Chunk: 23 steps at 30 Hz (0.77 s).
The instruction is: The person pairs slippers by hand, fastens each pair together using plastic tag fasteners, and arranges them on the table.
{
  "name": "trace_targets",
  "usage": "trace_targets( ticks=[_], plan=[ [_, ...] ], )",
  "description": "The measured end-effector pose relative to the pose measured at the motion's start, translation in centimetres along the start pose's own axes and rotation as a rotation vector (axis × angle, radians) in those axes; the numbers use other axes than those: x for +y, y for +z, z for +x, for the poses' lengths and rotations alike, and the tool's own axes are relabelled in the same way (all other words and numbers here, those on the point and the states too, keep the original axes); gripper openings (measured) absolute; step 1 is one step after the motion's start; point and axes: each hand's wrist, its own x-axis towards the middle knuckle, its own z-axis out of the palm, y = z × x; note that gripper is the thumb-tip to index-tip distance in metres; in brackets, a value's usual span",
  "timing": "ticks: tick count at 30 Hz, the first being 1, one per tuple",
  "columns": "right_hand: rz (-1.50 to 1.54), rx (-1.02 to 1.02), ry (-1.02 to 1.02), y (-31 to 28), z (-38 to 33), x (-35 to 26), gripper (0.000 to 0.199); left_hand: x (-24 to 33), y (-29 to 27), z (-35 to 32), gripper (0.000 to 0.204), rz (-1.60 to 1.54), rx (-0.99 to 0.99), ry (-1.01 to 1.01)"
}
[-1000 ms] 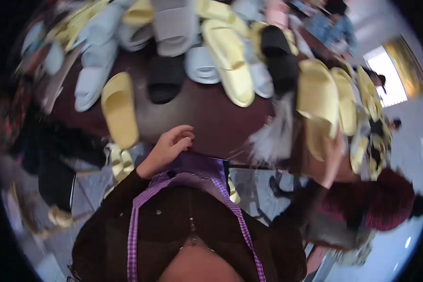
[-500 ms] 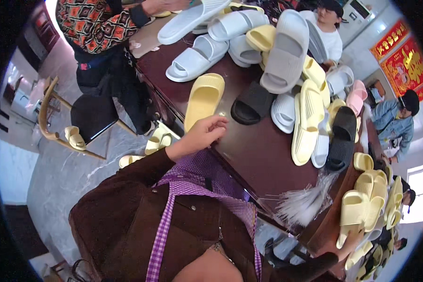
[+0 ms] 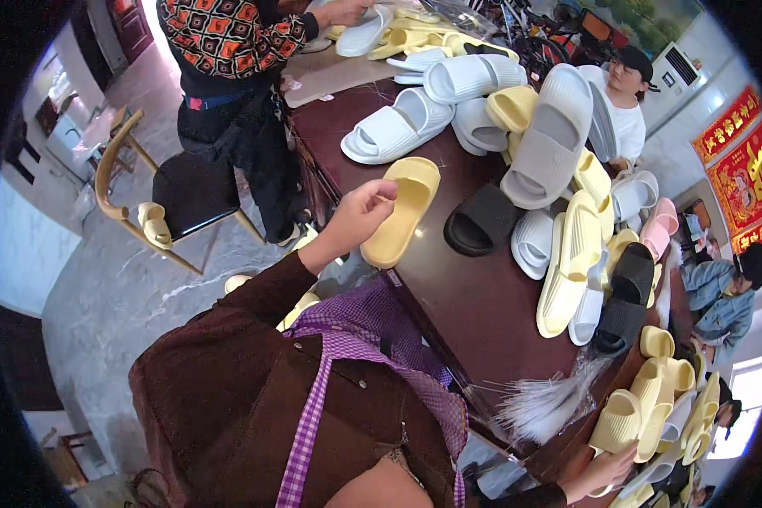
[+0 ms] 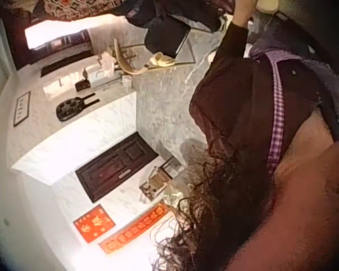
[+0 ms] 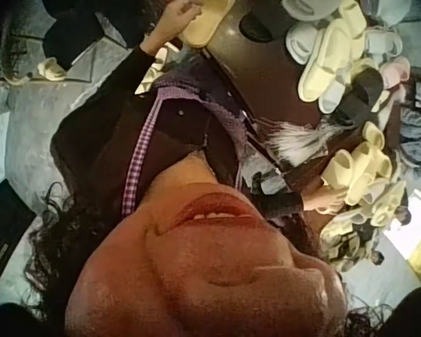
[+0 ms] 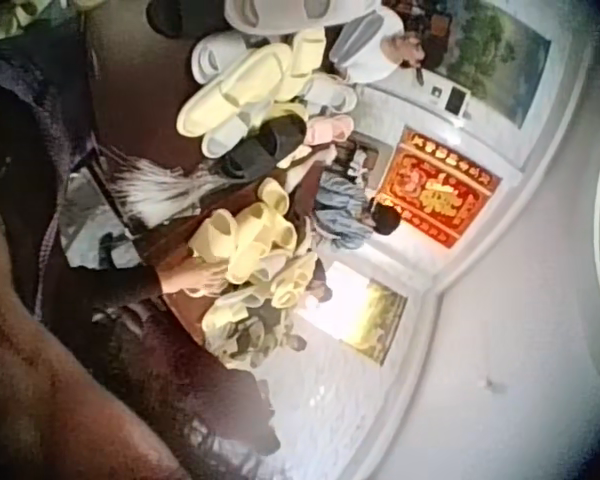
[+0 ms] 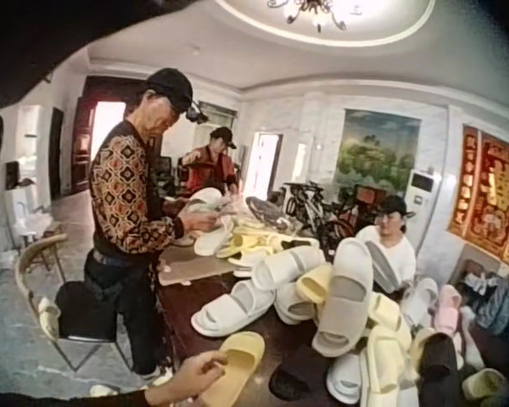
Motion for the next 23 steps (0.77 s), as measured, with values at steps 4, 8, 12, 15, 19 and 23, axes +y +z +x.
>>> trace_targets(
  ticks=[4, 8, 12, 15, 19, 23],
  plan=[
    [0.049, -0.032, 0.005, 0.4, 0.0, -0.7, 0.043, -1.5, -0.4, 0.1, 0.03, -0.009, 0.023, 0.005],
    [0.117, 0.102, -0.001, 1.9, 0.4, 0.1, 0.042, -1.7, -0.4, -0.1, 0.031, 0.017, 0.023, -0.02],
    [0.059, 0.046, 0.044, 3.4, 1.4, 1.5, 0.041, -1.1, -0.5, -0.5, 0.033, 0.041, -0.006, -0.054],
    [0.014, -0.074, 0.113, 5.3, 1.7, 3.1, 0.041, 0.9, -0.4, -0.5, 0.035, -0.078, -0.045, -0.047],
    [0.032, -0.107, 0.046, 6.3, 2.2, 3.5, 0.044, 10.5, -1.3, -0.8, 0.053, -0.444, -0.274, 0.114],
    [-0.223, -0.012, -0.073, 8.4, 0.8, 5.7, 0.05, 15.7, -2.4, -0.3, 0.072, -0.629, -0.588, 0.435]
  ],
)
